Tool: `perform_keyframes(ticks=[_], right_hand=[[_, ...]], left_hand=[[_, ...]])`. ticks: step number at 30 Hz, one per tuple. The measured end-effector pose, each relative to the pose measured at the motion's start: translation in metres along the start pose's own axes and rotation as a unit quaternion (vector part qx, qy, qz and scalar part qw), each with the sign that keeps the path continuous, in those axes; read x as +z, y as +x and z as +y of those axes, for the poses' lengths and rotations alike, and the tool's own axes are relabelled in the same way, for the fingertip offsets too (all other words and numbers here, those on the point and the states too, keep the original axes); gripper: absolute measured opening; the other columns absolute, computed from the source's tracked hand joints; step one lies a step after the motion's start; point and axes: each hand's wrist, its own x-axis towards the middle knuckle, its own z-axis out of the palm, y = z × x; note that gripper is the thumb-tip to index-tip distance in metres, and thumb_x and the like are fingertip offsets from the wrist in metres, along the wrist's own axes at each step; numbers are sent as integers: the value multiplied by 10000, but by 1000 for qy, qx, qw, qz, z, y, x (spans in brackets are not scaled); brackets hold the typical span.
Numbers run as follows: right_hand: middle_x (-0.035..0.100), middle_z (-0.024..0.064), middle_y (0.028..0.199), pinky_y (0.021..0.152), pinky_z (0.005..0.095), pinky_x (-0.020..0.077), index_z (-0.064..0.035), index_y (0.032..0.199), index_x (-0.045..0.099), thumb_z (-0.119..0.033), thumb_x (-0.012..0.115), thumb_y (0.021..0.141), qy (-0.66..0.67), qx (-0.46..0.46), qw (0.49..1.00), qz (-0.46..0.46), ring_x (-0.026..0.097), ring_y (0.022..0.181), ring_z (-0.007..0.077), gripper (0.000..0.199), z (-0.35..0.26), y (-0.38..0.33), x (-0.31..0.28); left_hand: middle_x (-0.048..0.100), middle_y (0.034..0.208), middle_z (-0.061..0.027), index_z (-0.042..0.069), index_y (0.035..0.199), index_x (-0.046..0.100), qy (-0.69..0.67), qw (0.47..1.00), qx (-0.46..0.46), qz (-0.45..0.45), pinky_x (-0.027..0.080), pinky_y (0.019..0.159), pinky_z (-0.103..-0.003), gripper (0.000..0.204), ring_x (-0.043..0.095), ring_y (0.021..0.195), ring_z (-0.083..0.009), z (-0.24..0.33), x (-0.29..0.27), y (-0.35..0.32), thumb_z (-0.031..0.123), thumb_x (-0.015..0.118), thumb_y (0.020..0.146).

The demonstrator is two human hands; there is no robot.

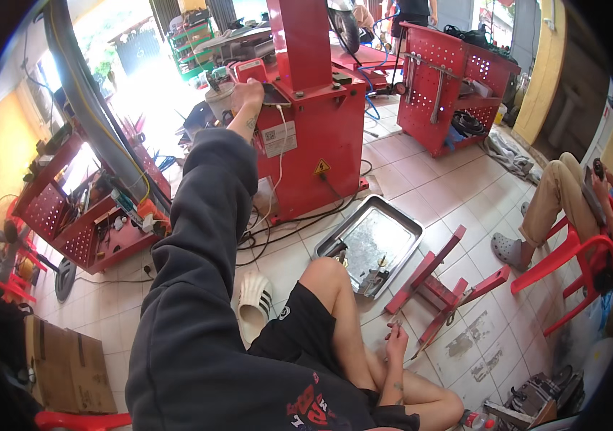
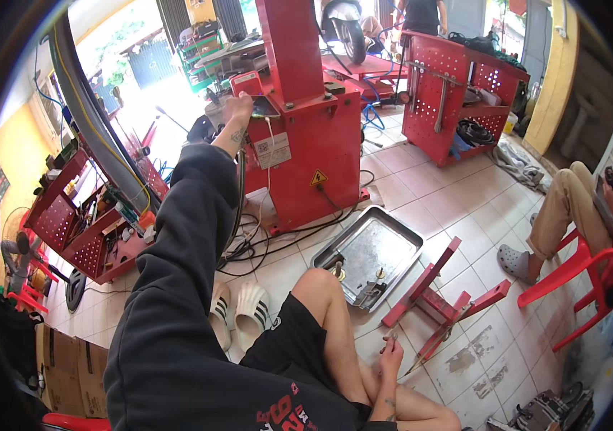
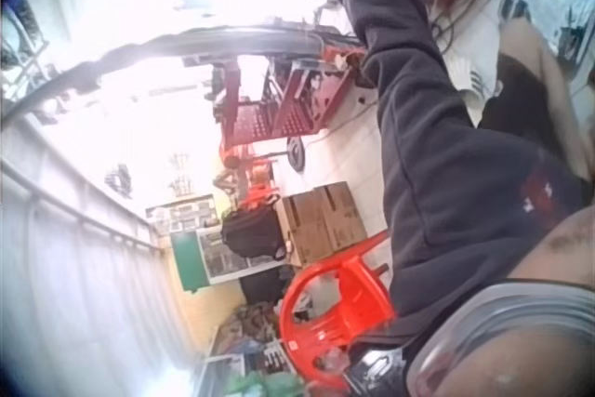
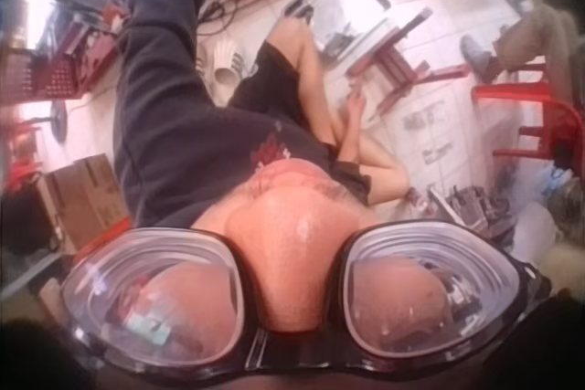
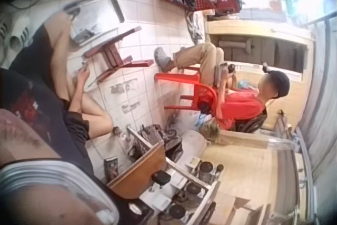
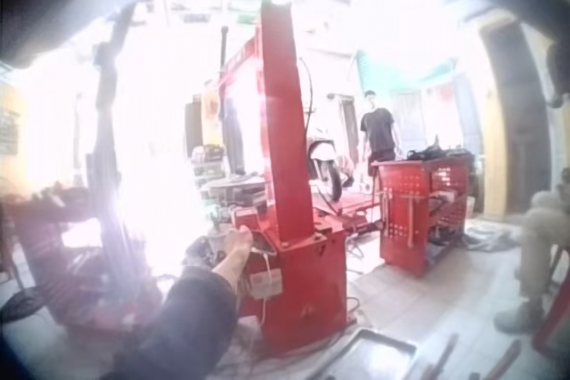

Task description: The person sits on the floor and assembles a metal bracket using a wrench and bolts. They tighten the bolts to secure the bracket to a red metal frame, then remove the bracket to inspect it and place it on a tray.

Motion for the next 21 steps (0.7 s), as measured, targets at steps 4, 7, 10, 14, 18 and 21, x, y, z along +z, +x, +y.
perform_keyframes(ticks=[4, 7, 10, 14, 18, 21], right_hand=[[527, 15, 621, 547, 274, 401, 7, 973, 675, -269, 443, 1027, -1, -1, 1000, -8, 499, 560, 99, 364, -1, 1, 2], [523, 15, 624, 549, 273, 401, 10, 974, 673, -265, 445, 1025, 3, 0, 1000, 0, 498, 558, 100, 362, 4, 6, 2], [519, 5, 625, 533, 274, 393, -1, 949, 671, -264, 458, 1019, 12, -8, 1000, -10, 483, 553, 92, 346, -1, 8, 18], [509, -8, 591, 501, 284, 376, -19, 898, 658, -269, 507, 993, -33, -22, 999, 34, 461, 546, 82, 308, 6, 17, 7], [527, 27, 621, 531, 296, 399, -7, 888, 622, -305, 464, 1015, 15, 40, 999, 11, 485, 565, 109, 360, 5, 18, 10], [541, 50, 593, 551, 321, 425, -17, 878, 634, -290, 462, 1009, 16, 9, 1000, 12, 526, 565, 144, 349, -9, -8, 20]], left_hand=[[620, 1185, -292, -80, 1123, 646, 6, 1000, 17, 17, 460, 990, -453, 587, 601, 1132, -409, 5, -22, -6, 439, 457, 925], [618, 1177, -302, -84, 1125, 641, 15, 999, 36, -2, 456, 992, -456, 603, 600, 1129, -417, 6, -11, 6, 448, 433, 934], [618, 1162, -314, -90, 1136, 631, 49, 992, 106, 53, 453, 990, -465, 624, 605, 1117, -418, 2, -26, 49, 459, 405, 942], [679, 903, -173, -35, 1012, 670, -213, 937, 276, 3, 495, 692, -379, 449, 659, 798, -266, 27, -42, -102, 343, 429, 979], [633, 738, -54, 17, 894, 677, -331, 838, 354, -252, 428, 568, -263, 321, 563, 615, -105, -42, -17, -310, 225, 462, 1012], [670, 725, -85, -10, 946, 696, -239, 784, 35, -572, 458, 538, -287, 381, 602, 600, -121, -123, 50, -414, 332, 530, 983]])
